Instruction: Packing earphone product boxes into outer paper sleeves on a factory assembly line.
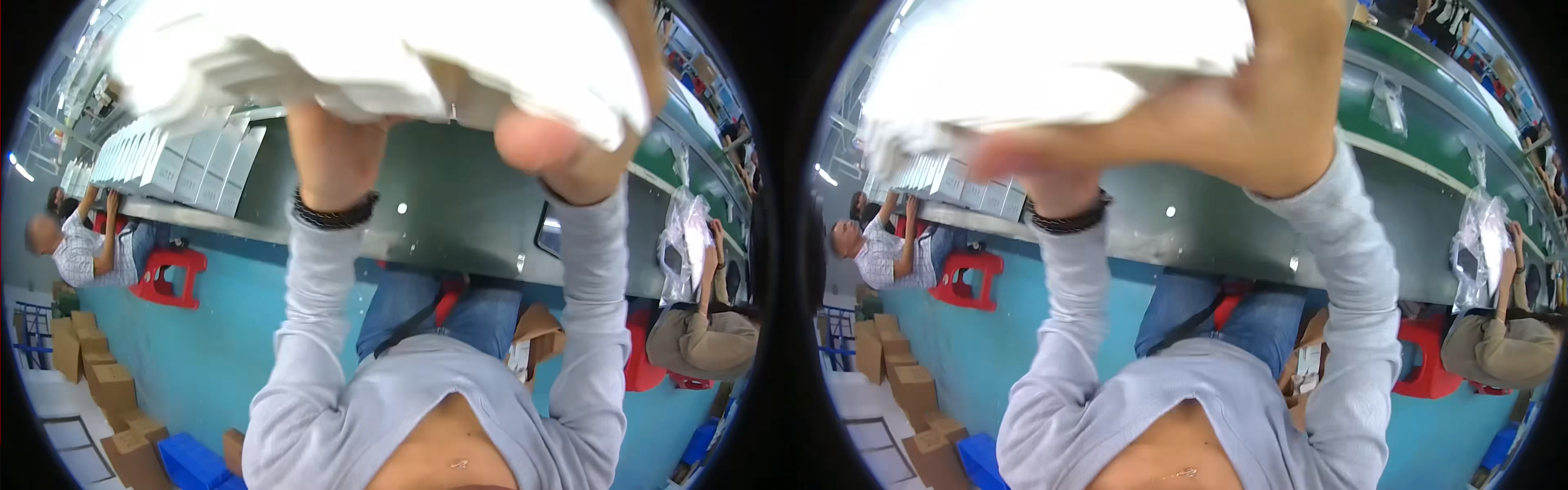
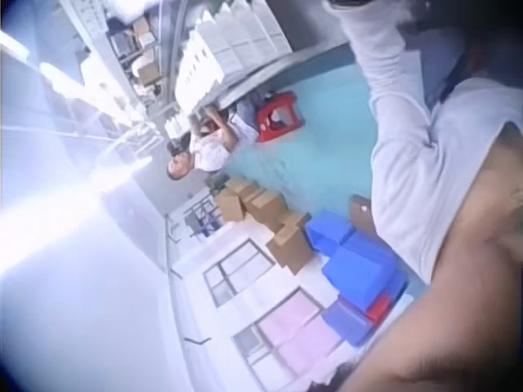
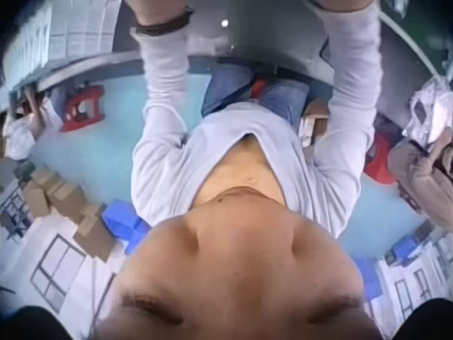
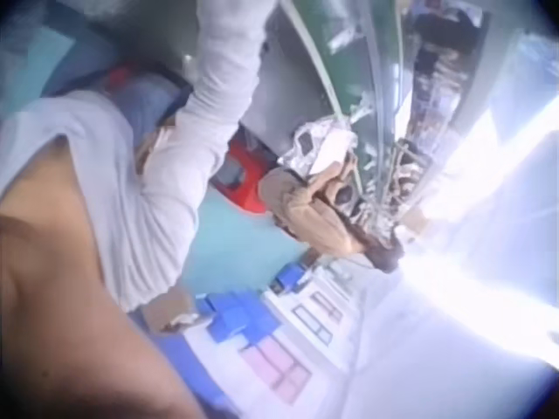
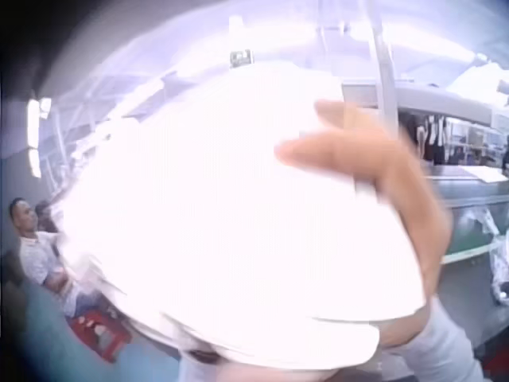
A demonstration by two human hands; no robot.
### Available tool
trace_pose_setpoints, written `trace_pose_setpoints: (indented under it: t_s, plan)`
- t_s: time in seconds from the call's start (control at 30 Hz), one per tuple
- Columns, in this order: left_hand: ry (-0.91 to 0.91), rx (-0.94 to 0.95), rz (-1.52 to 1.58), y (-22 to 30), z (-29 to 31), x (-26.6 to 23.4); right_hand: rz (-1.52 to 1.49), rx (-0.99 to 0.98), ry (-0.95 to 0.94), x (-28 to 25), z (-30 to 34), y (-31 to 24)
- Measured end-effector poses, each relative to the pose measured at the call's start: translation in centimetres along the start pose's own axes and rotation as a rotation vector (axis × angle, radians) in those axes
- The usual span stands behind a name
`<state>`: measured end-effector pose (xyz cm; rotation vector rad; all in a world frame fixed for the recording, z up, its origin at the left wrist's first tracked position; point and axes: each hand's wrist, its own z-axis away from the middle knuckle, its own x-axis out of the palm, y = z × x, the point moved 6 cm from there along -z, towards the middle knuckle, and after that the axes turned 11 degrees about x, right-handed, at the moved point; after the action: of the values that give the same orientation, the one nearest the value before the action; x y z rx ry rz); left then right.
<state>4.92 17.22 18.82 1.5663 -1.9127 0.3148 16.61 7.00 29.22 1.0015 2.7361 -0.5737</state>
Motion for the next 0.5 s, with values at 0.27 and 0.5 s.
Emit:
trace_pose_setpoints:
  t_s: [0.27, 0.5]
  plan:
    - [0.49, -0.187, -0.55, -5.7, 18.9, -9.4, 0.147, 0.357, -0.073, 4.5, 19.2, 3.4]
    - [-0.204, -0.668, -1.454, -5.3, 24.9, -14.8, -0.016, 0.667, 0.063, 2.8, 28.7, 5.8]
